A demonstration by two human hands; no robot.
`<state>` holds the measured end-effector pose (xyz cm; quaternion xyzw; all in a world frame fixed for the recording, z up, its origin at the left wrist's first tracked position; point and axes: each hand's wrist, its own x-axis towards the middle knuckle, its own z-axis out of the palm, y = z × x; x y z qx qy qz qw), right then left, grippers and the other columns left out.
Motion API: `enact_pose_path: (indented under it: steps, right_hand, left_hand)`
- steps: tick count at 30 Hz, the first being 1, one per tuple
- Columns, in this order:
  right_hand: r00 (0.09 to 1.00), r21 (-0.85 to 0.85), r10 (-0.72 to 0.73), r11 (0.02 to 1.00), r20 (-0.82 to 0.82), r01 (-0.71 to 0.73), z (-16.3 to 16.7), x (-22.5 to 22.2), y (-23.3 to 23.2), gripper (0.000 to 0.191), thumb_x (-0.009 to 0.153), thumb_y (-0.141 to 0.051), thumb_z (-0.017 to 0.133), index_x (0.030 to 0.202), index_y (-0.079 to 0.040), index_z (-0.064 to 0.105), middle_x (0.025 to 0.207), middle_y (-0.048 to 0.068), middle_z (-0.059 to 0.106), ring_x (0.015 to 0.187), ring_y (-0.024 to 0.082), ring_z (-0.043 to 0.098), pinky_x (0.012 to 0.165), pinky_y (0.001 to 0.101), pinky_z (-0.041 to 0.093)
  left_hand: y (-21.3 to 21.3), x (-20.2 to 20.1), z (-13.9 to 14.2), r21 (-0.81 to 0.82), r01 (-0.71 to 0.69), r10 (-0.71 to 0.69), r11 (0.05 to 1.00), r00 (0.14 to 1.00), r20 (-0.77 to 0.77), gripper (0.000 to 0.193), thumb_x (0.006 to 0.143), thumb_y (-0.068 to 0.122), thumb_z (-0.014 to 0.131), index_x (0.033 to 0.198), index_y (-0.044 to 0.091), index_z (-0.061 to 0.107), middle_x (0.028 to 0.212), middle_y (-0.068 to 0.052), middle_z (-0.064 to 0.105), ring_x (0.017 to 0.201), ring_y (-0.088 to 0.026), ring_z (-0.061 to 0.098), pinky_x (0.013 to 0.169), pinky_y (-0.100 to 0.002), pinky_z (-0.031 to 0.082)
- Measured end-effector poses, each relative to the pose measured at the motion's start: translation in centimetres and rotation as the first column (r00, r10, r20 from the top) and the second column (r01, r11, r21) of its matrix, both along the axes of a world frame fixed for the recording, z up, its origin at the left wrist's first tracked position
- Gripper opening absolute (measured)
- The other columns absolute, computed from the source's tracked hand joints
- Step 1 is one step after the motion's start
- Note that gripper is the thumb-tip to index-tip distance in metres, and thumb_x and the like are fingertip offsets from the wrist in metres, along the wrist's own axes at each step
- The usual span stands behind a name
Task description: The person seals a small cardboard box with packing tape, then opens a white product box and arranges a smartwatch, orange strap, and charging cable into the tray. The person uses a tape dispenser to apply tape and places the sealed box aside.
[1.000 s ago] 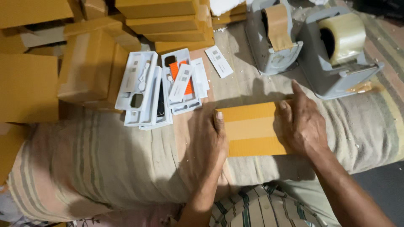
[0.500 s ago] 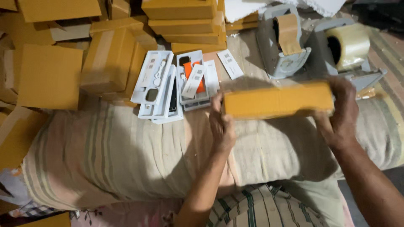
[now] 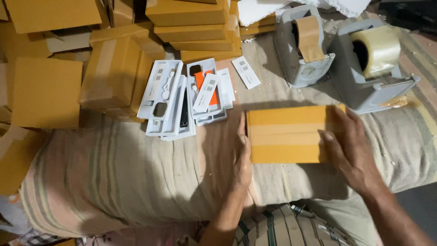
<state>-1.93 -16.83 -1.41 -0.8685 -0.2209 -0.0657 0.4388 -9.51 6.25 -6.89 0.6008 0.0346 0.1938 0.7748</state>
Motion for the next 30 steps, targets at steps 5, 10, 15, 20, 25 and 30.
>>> enact_pose_path:
  steps: [5,10,15,20,25,30]
  right_hand:
    - [0.902,-0.603,0.094,0.772,0.422,0.201,-0.9,2.4,3.7,0.072,0.103,-0.05,0.035,0.158,-0.003,0.036,0.159,0.035,0.03,0.153,0.05,0.019,0.126,0.0588,0.012]
    - [0.873,-0.715,0.367,0.699,0.322,-0.03,-2.5,3.3,10.7,0.072,0.102,-0.053,0.029,0.156,-0.006,0.033,0.161,0.027,0.028,0.152,0.042,0.02,0.123,0.0515,0.01]
    - [0.934,-0.733,0.326,0.669,0.143,-0.122,-0.6,5.1,10.7,0.063,0.1,-0.052,0.036,0.148,-0.013,0.046,0.146,0.019,0.048,0.136,0.037,0.041,0.116,0.0516,0.026]
    - [0.992,-0.694,0.068,0.72,0.106,0.025,0.3,7.0,3.4,0.041,0.104,-0.043,0.049,0.122,-0.01,0.065,0.119,0.02,0.063,0.114,0.038,0.056,0.1,0.0545,0.039]
    - [0.92,-0.272,0.015,0.957,0.391,0.1,-1.7,3.9,-0.8,0.024,0.119,-0.024,0.052,0.123,-0.001,0.053,0.113,0.018,0.059,0.102,0.032,0.052,0.096,0.0454,0.042]
    - [0.995,0.434,-0.084,0.9,0.055,0.052,-4.7,2.3,-2.9,0.03,0.122,-0.028,0.047,0.126,0.002,0.052,0.123,0.015,0.059,0.104,0.018,0.054,0.098,0.0357,0.045]
  left_hand:
    - [-0.3,2.6,-1.3,0.354,-0.204,0.181,0.913,0.979,0.098,0.077,0.113,0.06,0.013,0.159,0.004,0.041,0.174,-0.017,0.027,0.164,-0.03,0.017,0.134,-0.045,0.007]
    - [-0.7,1.8,-0.8,0.48,-0.266,0.283,0.836,0.958,0.039,0.083,0.11,0.06,0.009,0.157,0.002,0.045,0.17,-0.02,0.031,0.159,-0.034,0.019,0.129,-0.048,0.008]
    - [0.8,1.9,2.0,0.75,-0.283,0.312,0.598,0.944,0.107,0.065,0.117,0.048,0.029,0.158,-0.001,0.04,0.166,-0.023,0.042,0.154,-0.036,0.039,0.129,-0.048,0.033]
    - [-1.1,1.2,2.7,0.669,-0.339,0.352,0.661,0.928,0.123,0.073,0.101,0.035,0.068,0.154,-0.006,0.039,0.156,-0.029,0.046,0.144,-0.038,0.047,0.119,-0.046,0.04]
    - [-4.7,0.3,3.3,-0.022,-0.192,0.189,0.981,0.977,-0.095,0.068,0.097,0.028,0.075,0.15,-0.006,0.047,0.133,-0.022,0.062,0.119,-0.024,0.06,0.102,-0.036,0.052]
    - [-7.4,-2.0,5.1,0.199,-0.263,0.245,0.944,0.963,0.111,0.08,0.097,0.016,0.083,0.16,-0.004,0.039,0.144,-0.021,0.059,0.126,-0.027,0.063,0.107,-0.039,0.055]
